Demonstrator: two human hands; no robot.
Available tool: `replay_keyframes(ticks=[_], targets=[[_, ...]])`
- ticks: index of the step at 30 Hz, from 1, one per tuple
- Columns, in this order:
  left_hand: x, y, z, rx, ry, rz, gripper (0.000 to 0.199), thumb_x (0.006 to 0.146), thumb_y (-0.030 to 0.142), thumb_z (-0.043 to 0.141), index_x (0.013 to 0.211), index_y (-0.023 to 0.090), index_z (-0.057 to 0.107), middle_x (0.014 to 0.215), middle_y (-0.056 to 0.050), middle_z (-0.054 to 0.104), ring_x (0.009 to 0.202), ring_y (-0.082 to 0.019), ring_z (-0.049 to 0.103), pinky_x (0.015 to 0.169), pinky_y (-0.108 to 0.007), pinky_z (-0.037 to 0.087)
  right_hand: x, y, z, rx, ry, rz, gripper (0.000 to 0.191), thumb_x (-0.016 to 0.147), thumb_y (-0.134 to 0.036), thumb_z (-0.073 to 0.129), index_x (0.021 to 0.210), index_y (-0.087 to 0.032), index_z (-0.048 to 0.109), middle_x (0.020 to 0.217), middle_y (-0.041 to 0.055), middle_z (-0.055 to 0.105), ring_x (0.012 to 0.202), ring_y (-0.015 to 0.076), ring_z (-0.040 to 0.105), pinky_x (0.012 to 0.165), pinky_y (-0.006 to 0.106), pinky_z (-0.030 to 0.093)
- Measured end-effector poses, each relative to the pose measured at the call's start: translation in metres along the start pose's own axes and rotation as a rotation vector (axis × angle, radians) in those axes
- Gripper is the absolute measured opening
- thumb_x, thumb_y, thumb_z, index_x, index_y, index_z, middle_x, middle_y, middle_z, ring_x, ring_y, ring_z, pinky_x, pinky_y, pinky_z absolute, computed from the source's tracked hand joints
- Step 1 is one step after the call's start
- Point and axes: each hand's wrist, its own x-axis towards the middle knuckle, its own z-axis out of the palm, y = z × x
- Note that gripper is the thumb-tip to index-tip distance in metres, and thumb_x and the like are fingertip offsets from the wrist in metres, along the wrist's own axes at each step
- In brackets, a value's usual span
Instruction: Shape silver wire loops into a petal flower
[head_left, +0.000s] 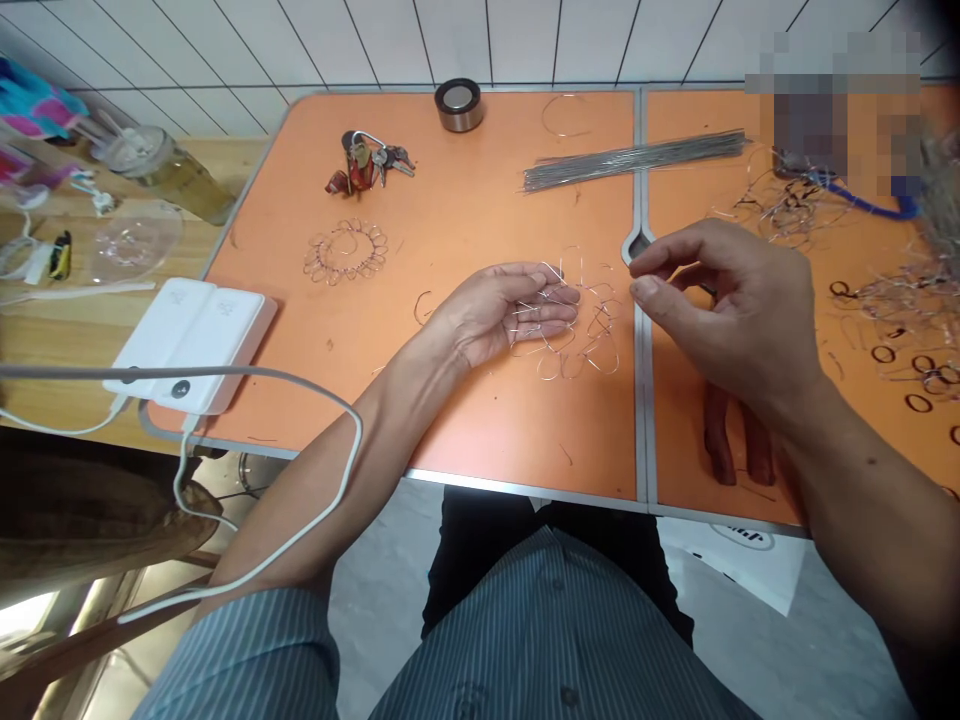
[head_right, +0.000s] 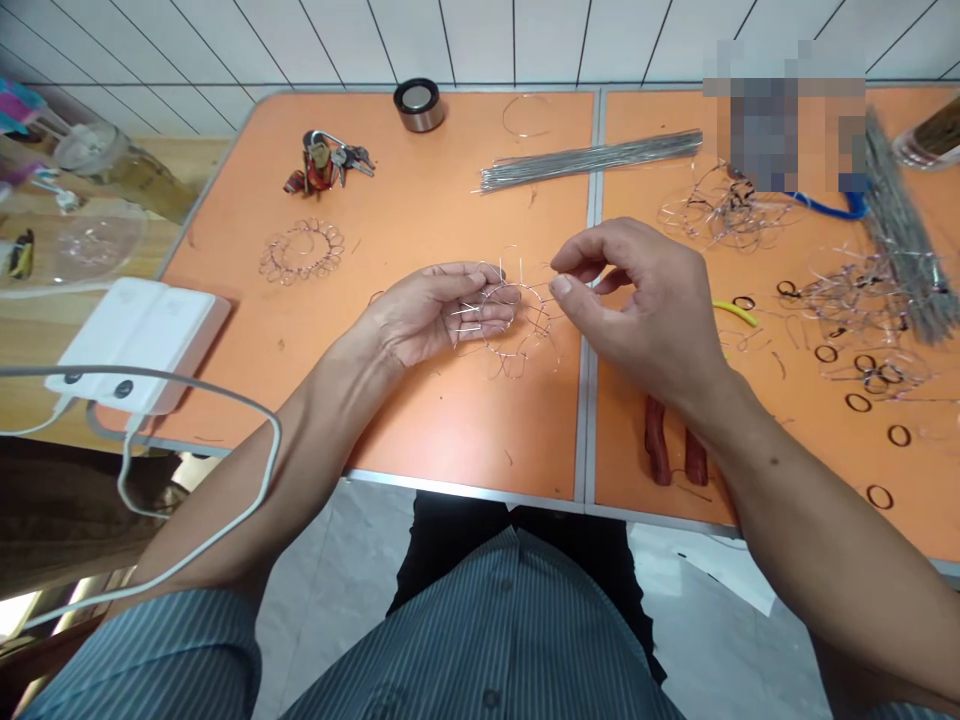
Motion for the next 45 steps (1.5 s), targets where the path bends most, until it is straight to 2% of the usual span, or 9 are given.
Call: replay_keyframes(ticks=[3, 6, 14, 21, 27, 32, 36, 41, 45], targets=[[0.0, 0.002, -0.002, -0.033, -0.003, 0.007, 0.013, 0.107, 0.01, 0.072, 0.115, 0.015, 0.079, 0.108, -0.014, 0.091, 0.09, -0.021, 0.09, 0.093, -0.035, 0.076, 0.002, 0.004, -0.001, 0.025, -0.05, 0.053, 0.01, 0.097, -0.023, 0.08, 0.098, -0.032, 0.084, 0.093, 0.0018, 0.084, 0.082, 0.0253, 0.076, 0.075, 0.043, 0.062], [-0.002, 0.003, -0.001, -0.041, 0.013, 0.019, 0.01, 0.107, 0.009, 0.072, 0.112, 0.014, 0.079, 0.108, -0.015, 0.091, 0.089, -0.021, 0.09, 0.093, -0.036, 0.076, 0.003, 0.006, -0.001, 0.047, -0.111, 0.064, 0.007, 0.097, -0.026, 0.082, 0.098, -0.031, 0.086, 0.093, 0.0026, 0.085, 0.08, 0.0249, 0.074, 0.07, 0.042, 0.059], [-0.006, 0.005, 0.004, -0.027, 0.057, 0.009, 0.011, 0.11, 0.009, 0.07, 0.109, 0.011, 0.08, 0.108, -0.017, 0.091, 0.084, -0.021, 0.088, 0.093, -0.037, 0.075, 0.002, 0.004, -0.002, 0.094, -0.167, 0.044, 0.007, 0.093, -0.034, 0.092, 0.094, -0.031, 0.086, 0.095, 0.0013, 0.085, 0.076, 0.021, 0.07, 0.072, 0.039, 0.058], [-0.005, 0.004, 0.004, -0.029, 0.047, 0.007, 0.01, 0.11, 0.01, 0.071, 0.11, 0.011, 0.081, 0.107, -0.016, 0.091, 0.082, -0.02, 0.089, 0.091, -0.035, 0.075, -0.002, 0.01, 0.005, 0.065, -0.2, -0.011, 0.009, 0.095, -0.035, 0.091, 0.094, -0.034, 0.083, 0.092, 0.0002, 0.084, 0.078, 0.0234, 0.073, 0.079, 0.042, 0.062], [-0.004, 0.002, 0.003, -0.024, 0.042, -0.003, 0.015, 0.11, 0.012, 0.073, 0.121, 0.012, 0.083, 0.11, -0.016, 0.092, 0.087, -0.022, 0.09, 0.096, -0.037, 0.075, -0.001, 0.006, 0.005, 0.066, -0.219, 0.018, 0.013, 0.096, -0.039, 0.091, 0.089, -0.033, 0.081, 0.089, 0.0001, 0.083, 0.075, 0.0232, 0.071, 0.077, 0.042, 0.06], [-0.006, 0.005, 0.003, -0.042, 0.043, 0.002, 0.013, 0.111, 0.011, 0.07, 0.115, 0.011, 0.082, 0.111, -0.017, 0.093, 0.086, -0.022, 0.09, 0.092, -0.036, 0.075, 0.004, 0.002, 0.001, 0.142, -0.153, 0.161, 0.011, 0.096, -0.034, 0.089, 0.088, -0.03, 0.082, 0.078, 0.0, 0.075, 0.07, 0.0214, 0.065, 0.065, 0.038, 0.054], [-0.01, 0.011, 0.003, -0.055, 0.038, -0.005, 0.018, 0.112, 0.01, 0.068, 0.12, 0.011, 0.084, 0.111, -0.017, 0.093, 0.086, -0.021, 0.091, 0.093, -0.034, 0.075, 0.007, 0.012, 0.0, 0.203, -0.052, 0.27, 0.007, 0.097, -0.028, 0.088, 0.091, -0.029, 0.083, 0.089, 0.0027, 0.082, 0.081, 0.0237, 0.075, 0.075, 0.039, 0.061], [-0.013, 0.018, -0.001, -0.074, 0.033, -0.007, 0.022, 0.114, 0.01, 0.065, 0.124, 0.011, 0.085, 0.11, -0.016, 0.093, 0.085, -0.019, 0.091, 0.092, -0.029, 0.075, 0.008, 0.027, -0.001, 0.312, -0.079, 0.504, 0.009, 0.096, -0.018, 0.088, 0.099, -0.026, 0.085, 0.089, 0.0043, 0.086, 0.074, 0.0191, 0.074, 0.068, 0.033, 0.06], [-0.014, 0.022, -0.004, -0.089, 0.036, 0.001, 0.021, 0.114, 0.01, 0.065, 0.12, 0.013, 0.085, 0.107, -0.014, 0.093, 0.084, -0.019, 0.091, 0.086, -0.026, 0.075, 0.008, 0.027, 0.003, 0.59, -0.112, 0.73, 0.018, 0.092, -0.012, 0.092, 0.106, -0.022, 0.086, 0.102, 0.0081, 0.09, 0.073, 0.0148, 0.073, 0.059, 0.025, 0.058]])
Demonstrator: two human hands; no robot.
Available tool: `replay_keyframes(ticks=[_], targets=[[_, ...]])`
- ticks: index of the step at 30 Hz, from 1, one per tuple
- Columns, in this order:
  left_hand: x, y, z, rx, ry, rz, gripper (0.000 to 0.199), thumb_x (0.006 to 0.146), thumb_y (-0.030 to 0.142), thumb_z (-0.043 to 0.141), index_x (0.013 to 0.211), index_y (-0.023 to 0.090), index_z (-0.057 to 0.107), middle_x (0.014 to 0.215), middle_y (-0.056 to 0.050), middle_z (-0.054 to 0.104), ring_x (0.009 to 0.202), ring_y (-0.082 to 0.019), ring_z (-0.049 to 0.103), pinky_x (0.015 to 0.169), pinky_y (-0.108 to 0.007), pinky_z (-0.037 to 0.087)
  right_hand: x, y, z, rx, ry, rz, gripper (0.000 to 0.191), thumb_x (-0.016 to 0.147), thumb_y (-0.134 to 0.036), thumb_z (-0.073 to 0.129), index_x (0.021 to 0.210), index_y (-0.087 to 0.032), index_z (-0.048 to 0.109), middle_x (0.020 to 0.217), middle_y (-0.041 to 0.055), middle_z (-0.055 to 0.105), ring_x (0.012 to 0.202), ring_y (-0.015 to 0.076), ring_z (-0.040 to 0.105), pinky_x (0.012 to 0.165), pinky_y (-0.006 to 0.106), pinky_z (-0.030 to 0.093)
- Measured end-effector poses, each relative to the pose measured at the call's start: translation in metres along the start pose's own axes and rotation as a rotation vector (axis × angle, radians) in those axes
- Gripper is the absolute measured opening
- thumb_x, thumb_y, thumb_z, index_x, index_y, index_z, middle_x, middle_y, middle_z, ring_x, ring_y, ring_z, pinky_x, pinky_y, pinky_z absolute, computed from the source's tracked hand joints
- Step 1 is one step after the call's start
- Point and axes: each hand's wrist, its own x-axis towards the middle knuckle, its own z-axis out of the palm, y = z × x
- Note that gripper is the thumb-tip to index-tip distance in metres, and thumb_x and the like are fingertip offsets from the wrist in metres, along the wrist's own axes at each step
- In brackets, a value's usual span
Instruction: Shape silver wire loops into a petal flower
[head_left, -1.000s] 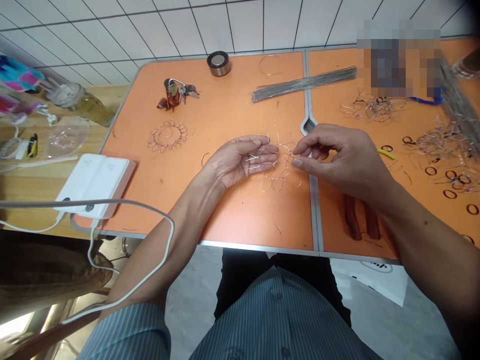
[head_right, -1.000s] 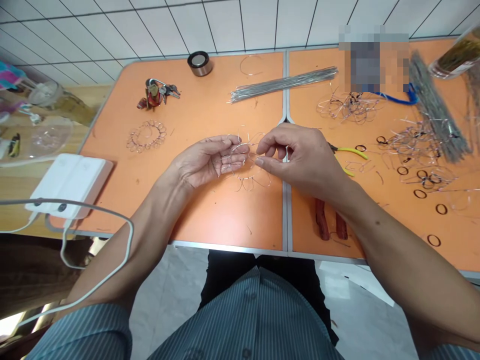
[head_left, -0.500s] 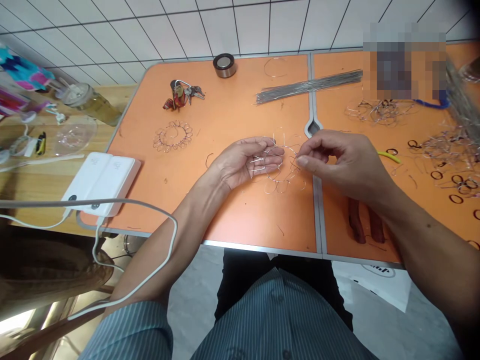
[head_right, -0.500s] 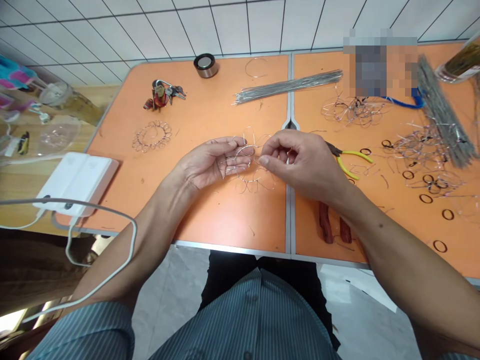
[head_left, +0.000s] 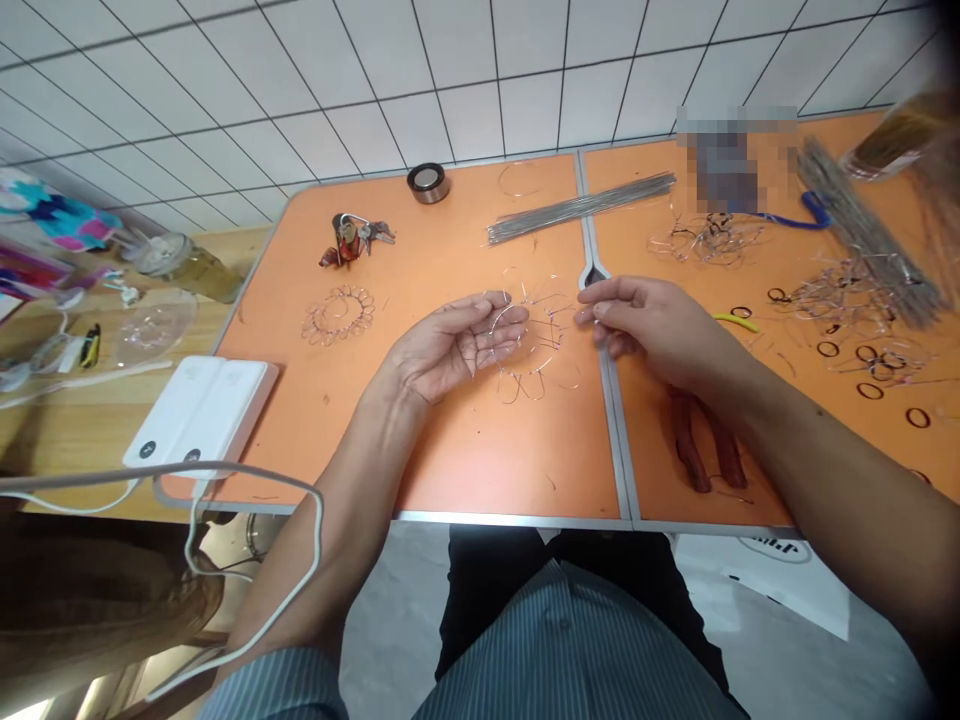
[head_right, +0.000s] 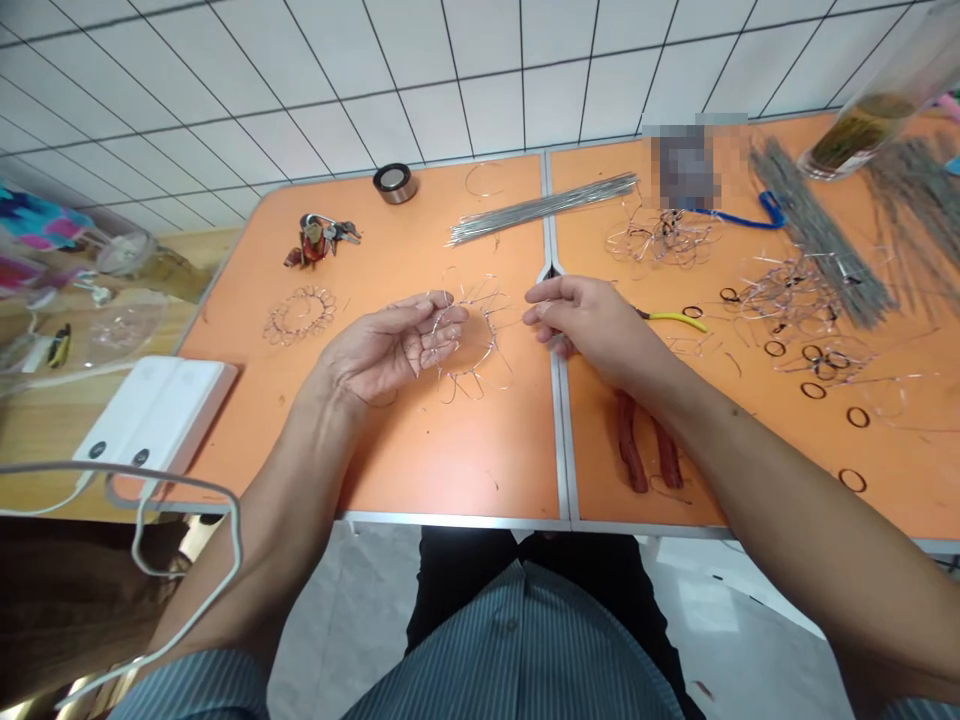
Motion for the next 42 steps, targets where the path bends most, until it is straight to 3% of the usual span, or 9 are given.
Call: replay_keyframes(ticks=[5, 10, 22, 27, 33, 37, 42], targets=[[-0.002, 0.001, 0.002, 0.015, 0.008, -0.016, 0.023, 0.114, 0.007, 0.062, 0.109, 0.013, 0.083, 0.106, -0.016, 0.093, 0.08, -0.018, 0.09, 0.08, -0.025, 0.074, -0.004, -0.002, 0.013, 0.279, -0.2, 0.271, 0.025, 0.091, -0.009, 0.096, 0.113, -0.019, 0.088, 0.111, 0.0111, 0.091, 0.078, 0.0133, 0.079, 0.058, 0.018, 0.061], [-0.001, -0.001, 0.002, 0.018, -0.015, -0.019, 0.022, 0.113, 0.006, 0.063, 0.107, 0.013, 0.083, 0.106, -0.015, 0.093, 0.08, -0.018, 0.09, 0.078, -0.023, 0.073, -0.006, -0.001, 0.015, 0.38, -0.308, 0.316, 0.02, 0.093, -0.005, 0.094, 0.107, -0.019, 0.09, 0.099, 0.0061, 0.088, 0.072, 0.0106, 0.075, 0.057, 0.016, 0.061], [0.002, 0.001, -0.002, 0.037, -0.057, -0.028, 0.023, 0.114, 0.004, 0.06, 0.104, 0.01, 0.08, 0.101, -0.015, 0.092, 0.073, -0.019, 0.089, 0.07, -0.024, 0.074, -0.006, -0.002, 0.016, 0.348, -0.26, 0.313, 0.021, 0.097, -0.001, 0.086, 0.108, -0.018, 0.09, 0.103, 0.0053, 0.087, 0.073, 0.01, 0.076, 0.058, 0.016, 0.059], [0.005, 0.0, -0.007, 0.04, -0.107, -0.026, 0.021, 0.113, 0.004, 0.061, 0.107, 0.01, 0.08, 0.102, -0.015, 0.092, 0.075, -0.019, 0.09, 0.071, -0.024, 0.074, -0.007, 0.001, 0.019, 0.386, -0.34, 0.355, 0.02, 0.099, -0.001, 0.084, 0.111, -0.017, 0.088, 0.105, 0.008, 0.089, 0.07, 0.0114, 0.076, 0.057, 0.018, 0.061], [0.009, -0.002, -0.012, 0.037, -0.126, -0.014, 0.021, 0.112, 0.004, 0.062, 0.107, 0.009, 0.082, 0.104, -0.016, 0.093, 0.078, -0.019, 0.091, 0.072, -0.023, 0.074, -0.008, -0.004, 0.017, 0.419, -0.342, 0.355, 0.023, 0.101, 0.003, 0.077, 0.107, -0.017, 0.087, 0.09, 0.0031, 0.084, 0.068, 0.0105, 0.075, 0.056, 0.017, 0.059], [0.011, -0.002, -0.014, 0.055, -0.11, -0.02, 0.023, 0.114, 0.005, 0.061, 0.107, 0.009, 0.083, 0.104, -0.016, 0.093, 0.075, -0.019, 0.09, 0.073, -0.025, 0.075, -0.01, -0.01, 0.017, 0.389, -0.288, 0.365, 0.024, 0.105, 0.003, 0.072, 0.109, -0.016, 0.087, 0.091, 0.0037, 0.085, 0.068, 0.0096, 0.074, 0.058, 0.017, 0.059], [0.013, -0.003, -0.016, 0.071, -0.105, -0.01, 0.022, 0.113, 0.005, 0.064, 0.107, 0.009, 0.085, 0.109, -0.018, 0.094, 0.079, -0.02, 0.091, 0.074, -0.026, 0.075, -0.009, -0.005, 0.016, 0.377, -0.319, 0.334, 0.022, 0.096, 0.001, 0.083, 0.108, -0.017, 0.089, 0.094, 0.003, 0.085, 0.07, 0.0094, 0.074, 0.058, 0.017, 0.06]])
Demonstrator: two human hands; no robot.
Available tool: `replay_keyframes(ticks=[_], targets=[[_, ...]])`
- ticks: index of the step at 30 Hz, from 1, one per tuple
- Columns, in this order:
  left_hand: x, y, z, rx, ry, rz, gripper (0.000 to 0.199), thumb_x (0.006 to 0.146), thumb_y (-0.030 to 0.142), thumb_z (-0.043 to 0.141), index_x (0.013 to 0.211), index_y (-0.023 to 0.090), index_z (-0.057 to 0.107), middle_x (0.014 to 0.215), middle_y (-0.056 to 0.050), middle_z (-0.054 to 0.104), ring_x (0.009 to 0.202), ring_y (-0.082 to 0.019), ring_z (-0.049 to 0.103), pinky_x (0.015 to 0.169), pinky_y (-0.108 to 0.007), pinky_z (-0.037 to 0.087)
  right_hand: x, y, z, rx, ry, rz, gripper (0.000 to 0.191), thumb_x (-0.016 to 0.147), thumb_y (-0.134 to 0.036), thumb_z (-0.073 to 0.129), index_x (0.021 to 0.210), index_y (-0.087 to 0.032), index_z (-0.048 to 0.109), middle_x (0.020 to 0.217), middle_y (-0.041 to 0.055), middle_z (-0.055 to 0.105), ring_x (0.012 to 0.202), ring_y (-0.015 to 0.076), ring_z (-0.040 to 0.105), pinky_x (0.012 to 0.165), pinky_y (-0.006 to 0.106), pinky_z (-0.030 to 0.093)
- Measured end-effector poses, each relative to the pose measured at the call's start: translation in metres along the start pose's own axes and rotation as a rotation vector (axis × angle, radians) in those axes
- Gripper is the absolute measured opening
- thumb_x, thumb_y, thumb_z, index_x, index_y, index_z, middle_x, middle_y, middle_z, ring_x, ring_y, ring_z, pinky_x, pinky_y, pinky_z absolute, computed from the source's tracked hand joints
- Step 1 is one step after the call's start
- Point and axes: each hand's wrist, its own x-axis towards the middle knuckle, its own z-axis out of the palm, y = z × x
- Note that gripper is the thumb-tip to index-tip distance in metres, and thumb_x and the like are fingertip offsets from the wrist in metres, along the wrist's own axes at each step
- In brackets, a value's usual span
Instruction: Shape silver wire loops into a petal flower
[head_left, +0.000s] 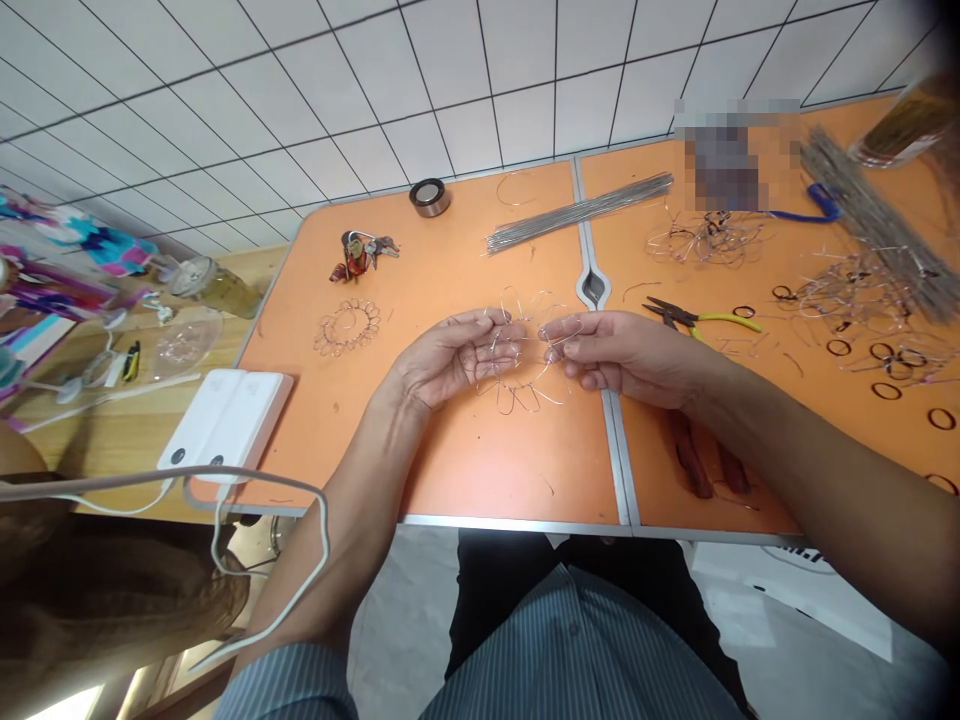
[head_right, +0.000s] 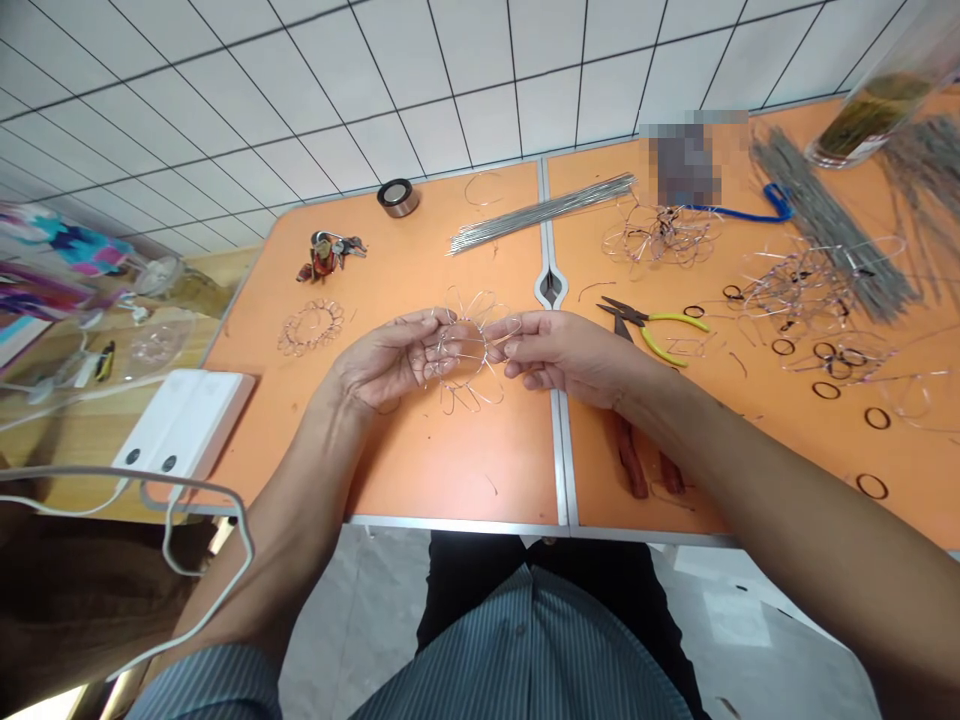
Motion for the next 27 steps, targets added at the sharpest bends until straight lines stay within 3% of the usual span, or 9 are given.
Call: replay_keyframes(ticks=[3, 11, 16, 21, 27], targets=[[0.0, 0.0, 0.0, 0.011, -0.009, 0.004, 0.022, 0.112, 0.006, 0.065, 0.105, 0.009, 0.085, 0.108, -0.018, 0.094, 0.08, -0.02, 0.091, 0.073, -0.025, 0.074, 0.002, 0.003, -0.003, -0.035, -0.026, -0.025, 0.029, 0.087, 0.001, 0.091, 0.108, -0.019, 0.09, 0.093, 0.0016, 0.085, 0.07, 0.0096, 0.074, 0.059, 0.016, 0.062], [0.001, -0.002, -0.002, 0.018, -0.021, -0.014, 0.013, 0.109, 0.007, 0.073, 0.109, 0.009, 0.086, 0.109, -0.018, 0.093, 0.08, -0.02, 0.09, 0.079, -0.029, 0.076, 0.004, 0.011, -0.004, -0.052, -0.046, -0.065, 0.028, 0.081, -0.003, 0.104, 0.1, -0.018, 0.091, 0.091, 0.0031, 0.087, 0.082, 0.0135, 0.084, 0.073, 0.02, 0.072], [0.002, -0.001, -0.003, 0.012, -0.013, -0.023, 0.015, 0.111, 0.007, 0.071, 0.11, 0.01, 0.086, 0.109, -0.017, 0.093, 0.08, -0.02, 0.09, 0.08, -0.03, 0.075, 0.001, 0.008, 0.001, -0.024, 0.001, -0.038, 0.024, 0.089, 0.003, 0.095, 0.099, -0.018, 0.088, 0.092, 0.0041, 0.089, 0.086, 0.0149, 0.09, 0.081, 0.02, 0.075], [0.001, 0.0, 0.0, 0.019, 0.007, -0.025, 0.017, 0.113, 0.008, 0.068, 0.112, 0.009, 0.085, 0.111, -0.017, 0.093, 0.082, -0.021, 0.09, 0.085, -0.032, 0.076, -0.004, 0.0, 0.009, -0.048, 0.072, 0.012, 0.022, 0.105, 0.001, 0.076, 0.102, -0.018, 0.084, 0.091, 0.0087, 0.09, 0.084, 0.0163, 0.09, 0.078, 0.022, 0.075], [0.0, -0.001, 0.004, 0.002, 0.014, -0.017, 0.026, 0.116, 0.006, 0.061, 0.107, 0.009, 0.085, 0.105, -0.016, 0.093, 0.08, -0.021, 0.09, 0.081, -0.031, 0.075, -0.004, 0.002, 0.004, -0.015, 0.021, 0.027, 0.032, 0.091, -0.001, 0.084, 0.112, -0.025, 0.085, 0.104, 0.0074, 0.092, 0.098, 0.0227, 0.093, 0.087, 0.029, 0.077]])
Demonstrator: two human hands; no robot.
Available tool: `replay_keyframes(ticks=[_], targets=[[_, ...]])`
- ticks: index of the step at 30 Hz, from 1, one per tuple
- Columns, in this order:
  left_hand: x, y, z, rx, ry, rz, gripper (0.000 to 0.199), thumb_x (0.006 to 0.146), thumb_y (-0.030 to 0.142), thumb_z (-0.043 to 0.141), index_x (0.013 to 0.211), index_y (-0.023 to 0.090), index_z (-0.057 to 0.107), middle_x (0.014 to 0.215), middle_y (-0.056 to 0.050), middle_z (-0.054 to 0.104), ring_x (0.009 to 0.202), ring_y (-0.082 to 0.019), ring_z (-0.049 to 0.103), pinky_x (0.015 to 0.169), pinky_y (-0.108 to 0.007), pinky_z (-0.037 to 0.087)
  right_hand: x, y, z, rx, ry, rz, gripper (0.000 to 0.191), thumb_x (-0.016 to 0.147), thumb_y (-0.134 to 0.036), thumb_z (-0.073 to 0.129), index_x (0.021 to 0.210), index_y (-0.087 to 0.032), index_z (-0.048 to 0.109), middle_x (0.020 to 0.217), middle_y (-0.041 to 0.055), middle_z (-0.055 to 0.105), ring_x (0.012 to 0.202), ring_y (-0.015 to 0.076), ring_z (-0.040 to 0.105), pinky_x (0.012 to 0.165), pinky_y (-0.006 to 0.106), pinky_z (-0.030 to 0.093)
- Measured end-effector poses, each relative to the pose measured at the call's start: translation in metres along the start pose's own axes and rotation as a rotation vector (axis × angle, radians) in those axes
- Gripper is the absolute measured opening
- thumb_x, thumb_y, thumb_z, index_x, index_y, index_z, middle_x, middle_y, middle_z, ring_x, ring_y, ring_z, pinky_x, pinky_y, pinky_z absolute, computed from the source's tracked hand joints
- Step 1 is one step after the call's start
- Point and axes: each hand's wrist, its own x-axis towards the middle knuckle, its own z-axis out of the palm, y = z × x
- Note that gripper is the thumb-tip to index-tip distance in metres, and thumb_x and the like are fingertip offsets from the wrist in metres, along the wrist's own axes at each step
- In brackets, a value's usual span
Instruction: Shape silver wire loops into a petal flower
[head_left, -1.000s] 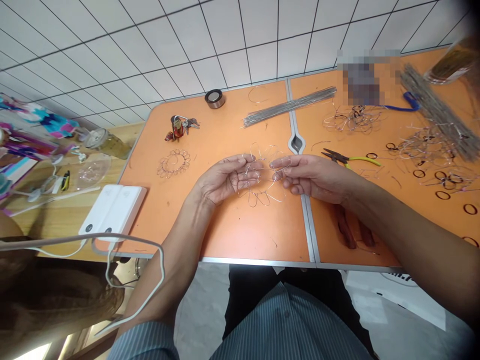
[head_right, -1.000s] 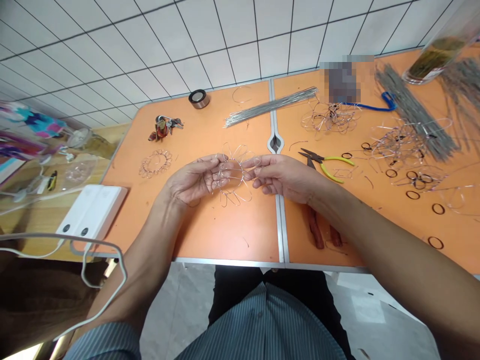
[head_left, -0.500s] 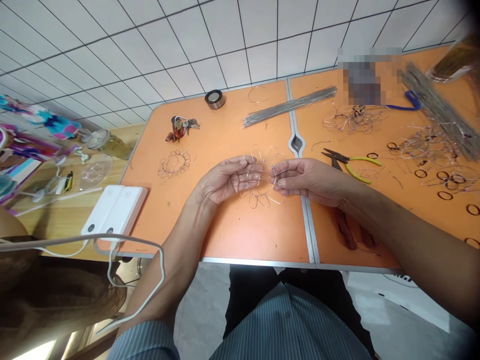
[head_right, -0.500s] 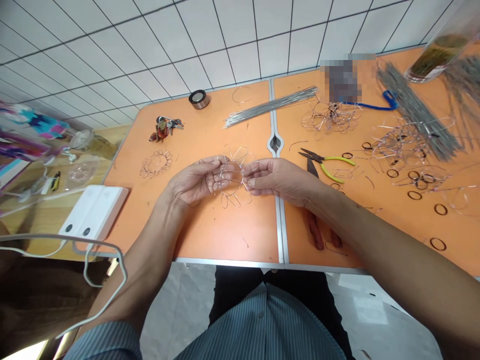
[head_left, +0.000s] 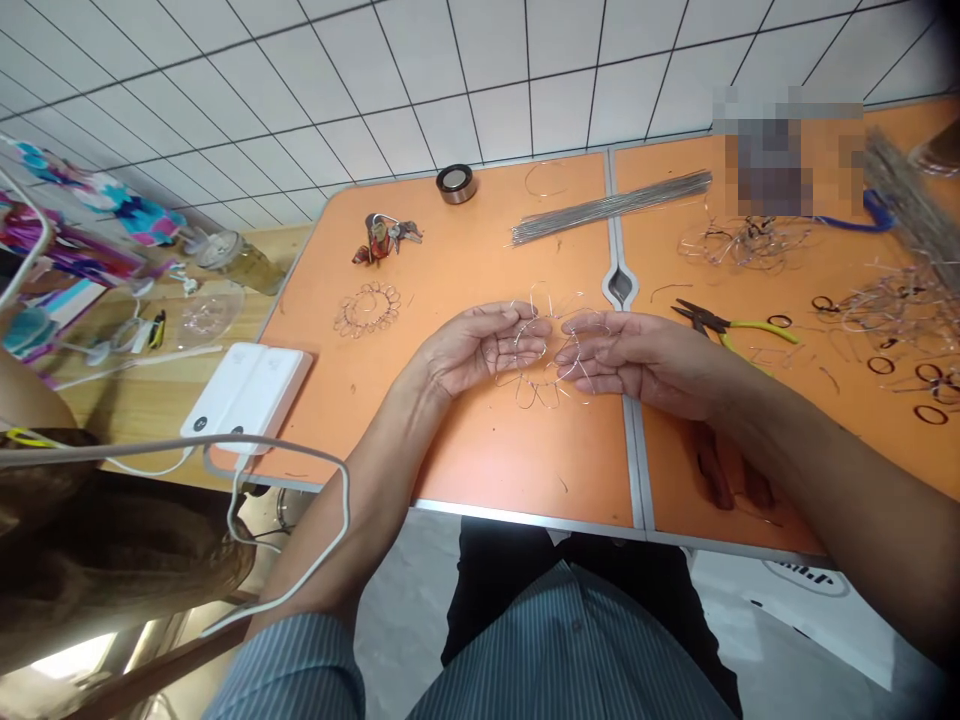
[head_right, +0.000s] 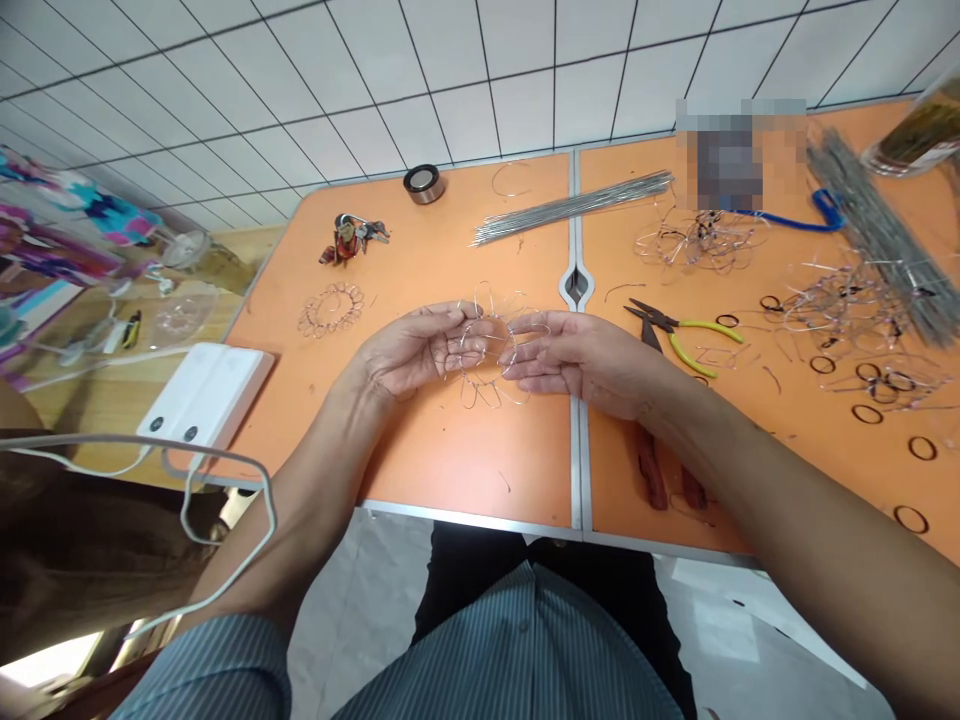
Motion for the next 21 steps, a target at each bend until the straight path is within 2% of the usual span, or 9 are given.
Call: replay_keyframes(ticks=[3, 7, 12, 17, 21], targets=[[0.0013, -0.001, -0.0002, 0.003, -0.014, -0.006, 0.022, 0.115, 0.006, 0.064, 0.106, 0.009, 0.085, 0.105, -0.017, 0.093, 0.081, -0.022, 0.091, 0.081, -0.032, 0.075, 0.003, 0.0037, -0.0059, -0.001, -0.04, -0.002, 0.039, 0.087, -0.002, 0.086, 0.118, -0.025, 0.084, 0.111, 0.0082, 0.092, 0.105, 0.0242, 0.093, 0.093, 0.031, 0.077], [0.0029, -0.0028, -0.0019, 0.018, -0.027, -0.004, 0.018, 0.113, 0.007, 0.069, 0.107, 0.009, 0.086, 0.108, -0.018, 0.093, 0.081, -0.022, 0.09, 0.082, -0.033, 0.075, 0.0057, 0.0046, -0.0093, 0.006, -0.086, 0.009, 0.041, 0.087, -0.003, 0.086, 0.121, -0.025, 0.082, 0.113, 0.0087, 0.091, 0.106, 0.0233, 0.092, 0.095, 0.031, 0.076], [0.0029, -0.0028, -0.002, 0.031, -0.026, -0.008, 0.018, 0.113, 0.007, 0.069, 0.109, 0.009, 0.087, 0.109, -0.018, 0.093, 0.082, -0.023, 0.09, 0.082, -0.033, 0.075, 0.0025, 0.0015, -0.0057, 0.006, -0.077, 0.019, 0.038, 0.088, -0.007, 0.092, 0.121, -0.025, 0.082, 0.115, 0.0084, 0.092, 0.103, 0.023, 0.092, 0.096, 0.032, 0.075], [0.0023, -0.0013, -0.0008, 0.021, -0.017, -0.004, 0.023, 0.116, 0.007, 0.064, 0.107, 0.009, 0.086, 0.105, -0.017, 0.093, 0.078, -0.022, 0.09, 0.077, -0.031, 0.074, 0.0026, 0.0025, -0.0048, 0.014, -0.076, 0.022, 0.037, 0.088, -0.005, 0.091, 0.118, -0.025, 0.082, 0.115, 0.0085, 0.093, 0.103, 0.0223, 0.091, 0.092, 0.032, 0.075], [0.0018, -0.0011, -0.0003, 0.025, -0.028, -0.003, 0.019, 0.114, 0.007, 0.067, 0.109, 0.009, 0.086, 0.108, -0.017, 0.093, 0.079, -0.021, 0.09, 0.079, -0.031, 0.074, 0.0039, 0.0038, -0.0062, 0.018, -0.081, 0.037, 0.033, 0.09, -0.005, 0.091, 0.116, -0.025, 0.081, 0.115, 0.0091, 0.093, 0.104, 0.0221, 0.091, 0.091, 0.031, 0.076]])
